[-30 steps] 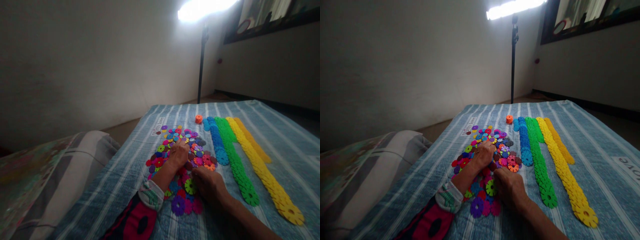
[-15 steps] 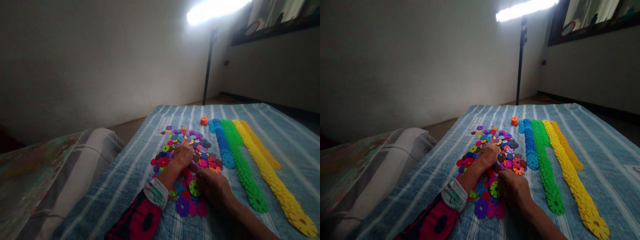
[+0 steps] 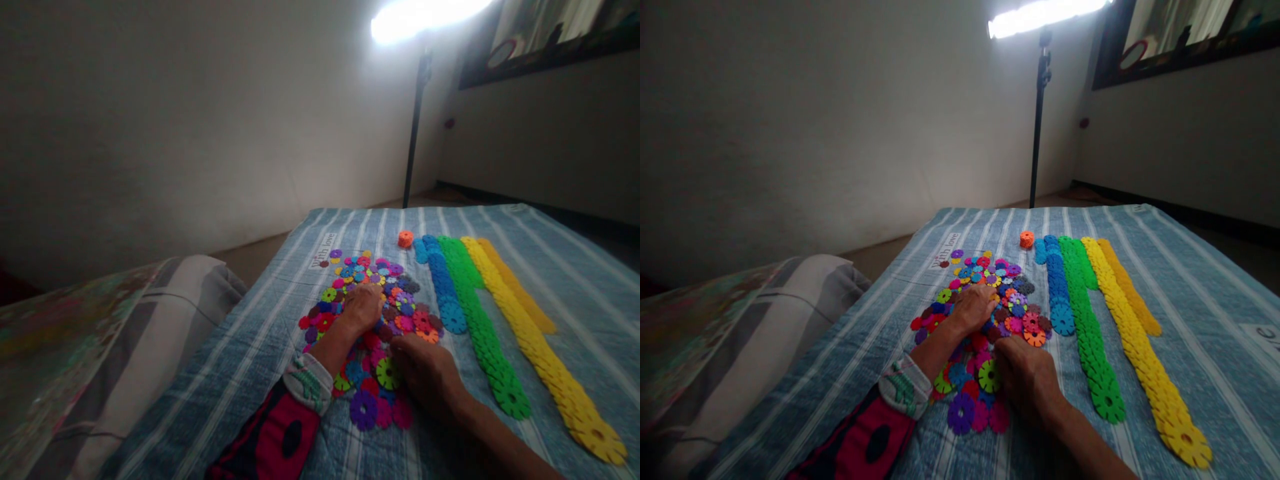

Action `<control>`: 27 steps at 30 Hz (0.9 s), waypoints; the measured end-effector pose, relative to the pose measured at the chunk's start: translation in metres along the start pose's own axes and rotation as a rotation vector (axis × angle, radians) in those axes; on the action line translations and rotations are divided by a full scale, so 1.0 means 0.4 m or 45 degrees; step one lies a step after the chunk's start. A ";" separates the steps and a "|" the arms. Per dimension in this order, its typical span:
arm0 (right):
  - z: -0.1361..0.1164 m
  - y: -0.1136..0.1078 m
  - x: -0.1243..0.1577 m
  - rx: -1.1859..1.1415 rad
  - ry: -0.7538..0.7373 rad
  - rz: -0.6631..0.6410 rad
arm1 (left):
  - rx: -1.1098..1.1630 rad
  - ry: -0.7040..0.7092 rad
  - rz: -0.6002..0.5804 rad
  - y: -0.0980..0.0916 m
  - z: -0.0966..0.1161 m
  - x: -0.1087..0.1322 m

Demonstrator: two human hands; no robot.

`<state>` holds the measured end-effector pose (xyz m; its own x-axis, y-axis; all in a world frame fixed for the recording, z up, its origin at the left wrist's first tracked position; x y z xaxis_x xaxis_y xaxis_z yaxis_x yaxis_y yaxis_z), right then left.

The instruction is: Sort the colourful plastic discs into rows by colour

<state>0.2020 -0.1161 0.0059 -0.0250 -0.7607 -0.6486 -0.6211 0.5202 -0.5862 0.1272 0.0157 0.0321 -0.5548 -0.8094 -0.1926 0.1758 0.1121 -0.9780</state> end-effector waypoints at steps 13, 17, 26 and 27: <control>-0.009 -0.011 -0.009 0.009 -0.036 0.039 | 0.120 -0.202 0.047 -0.040 -0.018 0.005; -0.013 -0.012 -0.010 -0.001 -0.043 0.044 | 0.225 -0.206 0.039 -0.042 -0.027 0.003; 0.038 -0.036 -0.016 -0.395 0.425 0.215 | 0.854 -0.134 -0.055 -0.040 -0.032 -0.003; 0.049 -0.039 -0.019 -0.449 0.508 0.253 | 0.952 -0.139 -0.087 -0.041 -0.022 0.000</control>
<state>0.2272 -0.1108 0.0103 -0.4195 -0.7850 -0.4558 -0.7966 0.5592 -0.2298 0.1172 0.0191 0.0474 -0.5076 -0.8573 -0.0863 0.6701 -0.3298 -0.6650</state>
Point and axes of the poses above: each hand's wrist, its own x-axis away from the middle knuckle, its own y-axis out of the palm, z = x × y, the point moved 6 cm from there along -x, towards the middle knuckle, and after that the axes turned 11 degrees about z, right-handed, at the moved point
